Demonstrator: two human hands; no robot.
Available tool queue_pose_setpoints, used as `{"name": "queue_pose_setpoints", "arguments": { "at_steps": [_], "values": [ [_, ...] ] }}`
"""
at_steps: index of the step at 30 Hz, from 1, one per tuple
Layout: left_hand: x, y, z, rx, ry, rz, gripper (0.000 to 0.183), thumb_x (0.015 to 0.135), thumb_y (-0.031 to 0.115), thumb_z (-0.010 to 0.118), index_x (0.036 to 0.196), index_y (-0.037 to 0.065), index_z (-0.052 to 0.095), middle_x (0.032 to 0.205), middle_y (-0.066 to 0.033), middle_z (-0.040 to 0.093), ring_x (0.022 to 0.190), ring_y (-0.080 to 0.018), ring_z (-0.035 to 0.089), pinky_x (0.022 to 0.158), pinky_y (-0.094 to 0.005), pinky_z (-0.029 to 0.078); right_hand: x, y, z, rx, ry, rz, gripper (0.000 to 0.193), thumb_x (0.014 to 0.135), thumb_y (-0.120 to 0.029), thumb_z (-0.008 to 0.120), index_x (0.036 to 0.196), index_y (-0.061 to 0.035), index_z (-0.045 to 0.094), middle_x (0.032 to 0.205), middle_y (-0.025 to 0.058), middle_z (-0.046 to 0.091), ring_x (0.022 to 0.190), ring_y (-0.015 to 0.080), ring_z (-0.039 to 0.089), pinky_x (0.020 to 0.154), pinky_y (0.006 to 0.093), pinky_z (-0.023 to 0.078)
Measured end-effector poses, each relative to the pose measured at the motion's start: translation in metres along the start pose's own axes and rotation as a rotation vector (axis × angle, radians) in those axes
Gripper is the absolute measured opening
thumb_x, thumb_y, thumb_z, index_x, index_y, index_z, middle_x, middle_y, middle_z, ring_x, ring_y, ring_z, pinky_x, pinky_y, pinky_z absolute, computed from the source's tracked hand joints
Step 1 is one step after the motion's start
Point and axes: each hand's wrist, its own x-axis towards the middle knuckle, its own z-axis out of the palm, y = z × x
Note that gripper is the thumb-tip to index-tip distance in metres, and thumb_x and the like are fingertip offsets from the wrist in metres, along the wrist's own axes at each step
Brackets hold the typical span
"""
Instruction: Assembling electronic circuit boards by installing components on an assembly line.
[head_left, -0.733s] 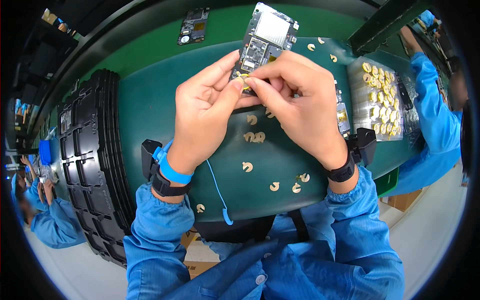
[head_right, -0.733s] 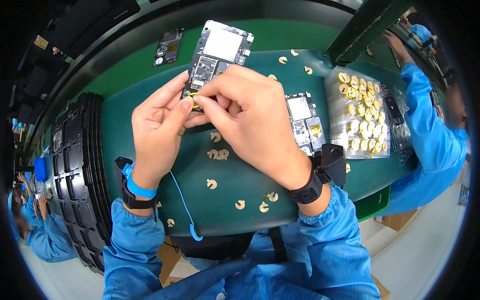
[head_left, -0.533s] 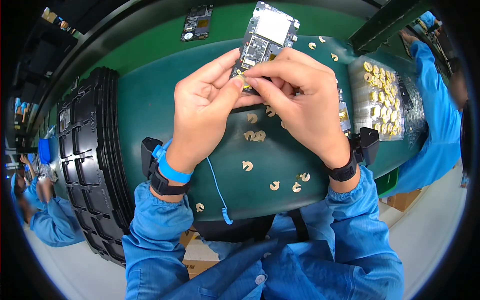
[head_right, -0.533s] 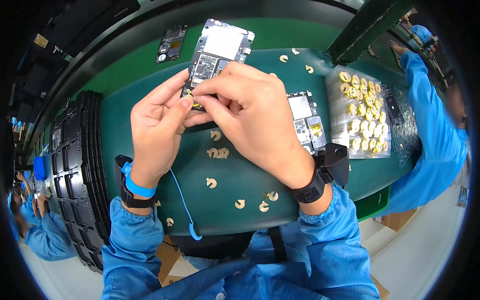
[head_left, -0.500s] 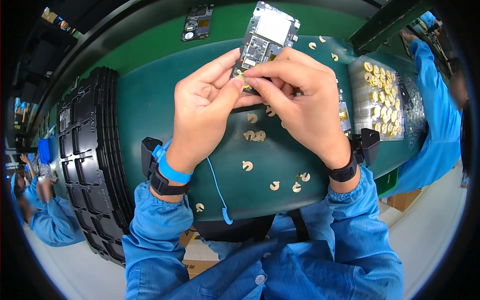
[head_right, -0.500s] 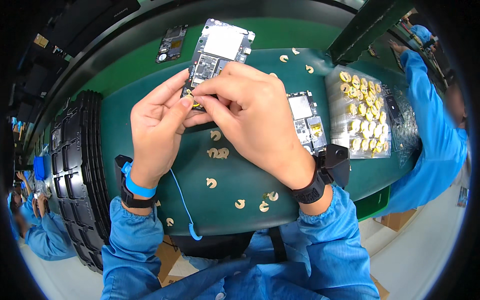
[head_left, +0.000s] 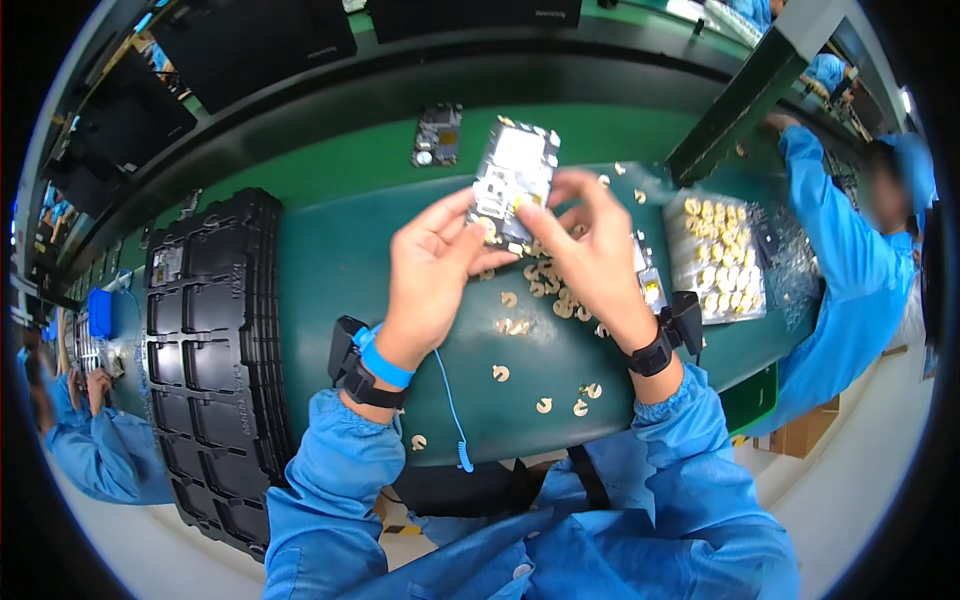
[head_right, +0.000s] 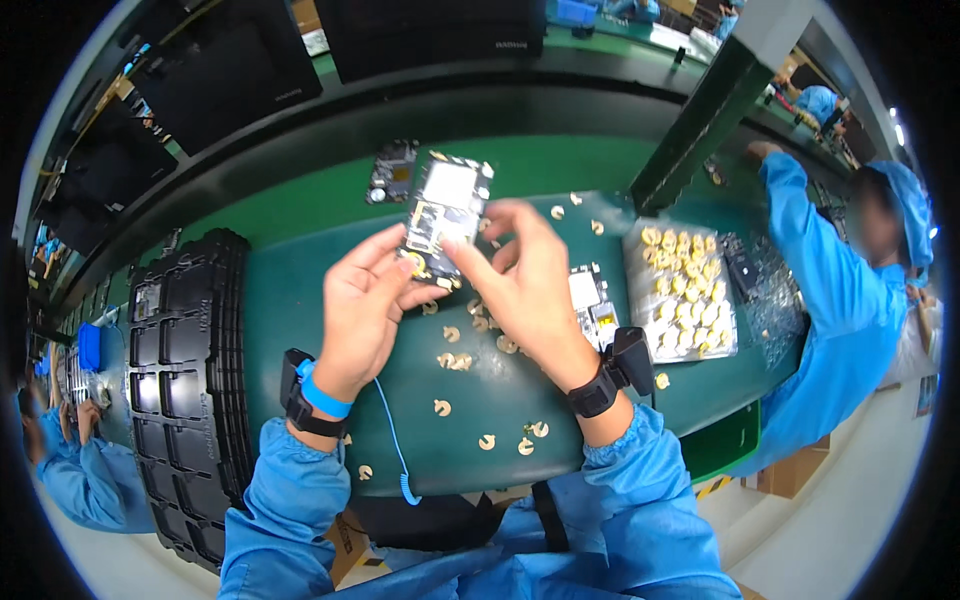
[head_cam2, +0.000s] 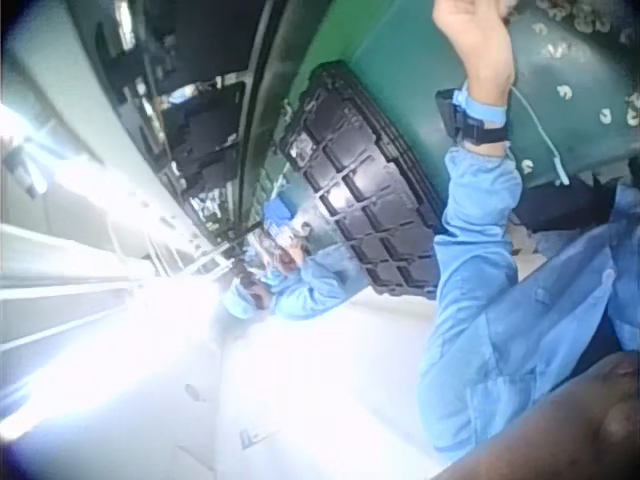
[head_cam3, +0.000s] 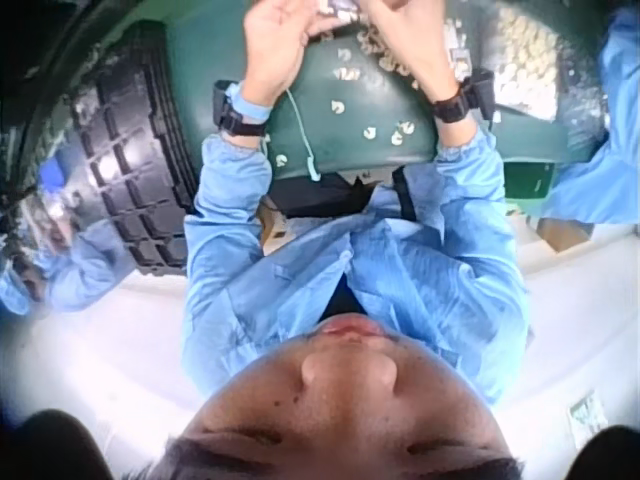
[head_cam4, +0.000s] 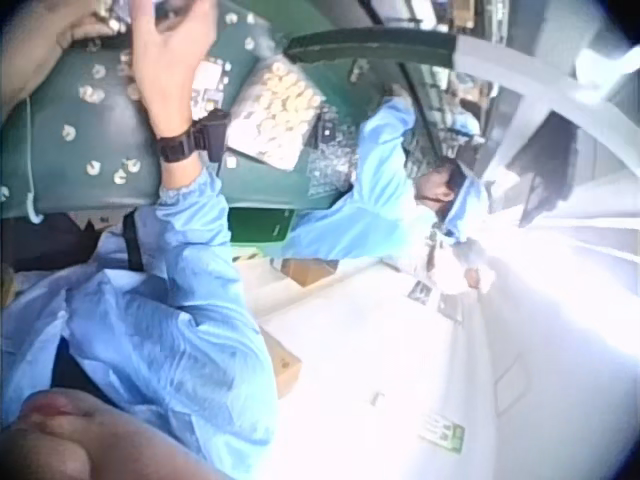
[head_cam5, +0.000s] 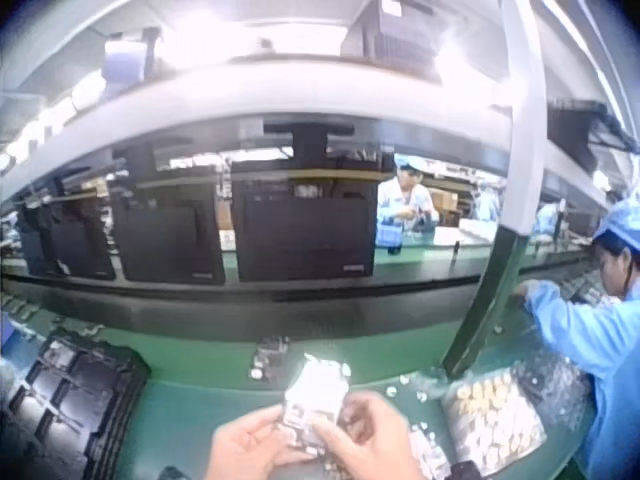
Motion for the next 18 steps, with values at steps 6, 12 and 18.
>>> {"name": "queue_pose_setpoints", "arguments": {
  "at_steps": [6, 12, 18],
  "values": [
    [0.004, -0.005, -0.013, 0.169, 0.167, 0.019, 0.050, 0.105, 0.002, 0.055, 0.151, -0.008, 0.039, 0.146, -0.0245, 0.052, 0.108, -0.0270, 0.073, 0.089, -0.0359, 0.064, 0.061, -0.004, 0.009, 0.055, -0.095, 0.160, 0.026, 0.092, -0.019, 0.078, 0.086, 0.0045, 0.068, 0.066, 0.0072, 0.066, 0.059, 0.0092, 0.063, 0.053, 0.0295, 0.050],
    [0.008, -0.011, -0.019, 0.305, 0.257, 0.087, 0.052, 0.100, -0.002, 0.057, 0.149, -0.007, 0.041, 0.148, -0.0246, 0.049, 0.104, -0.0243, 0.073, 0.080, -0.0311, 0.062, 0.176, 0.086, 0.024, -0.612, 0.090, 0.139, 0.034, 0.082, -0.022, 0.086, 0.097, 0.0040, 0.071, 0.090, 0.0244, 0.074, 0.084, 0.0344, 0.075, 0.078, 0.0450, 0.059],
    [0.008, -0.015, -0.022, 0.382, 0.259, 0.111, 0.053, 0.097, -0.006, 0.055, 0.148, -0.007, 0.042, 0.147, -0.0244, 0.050, 0.106, -0.0242, 0.071, 0.080, -0.0324, 0.062, 0.157, 0.063, 0.054, -1.139, 0.080, -0.157, 0.046, 0.082, -0.029, 0.086, 0.114, -0.0035, 0.065, 0.109, 0.0176, 0.068, 0.107, 0.0376, 0.067, 0.088, 0.0474, 0.056]
  ]
}}
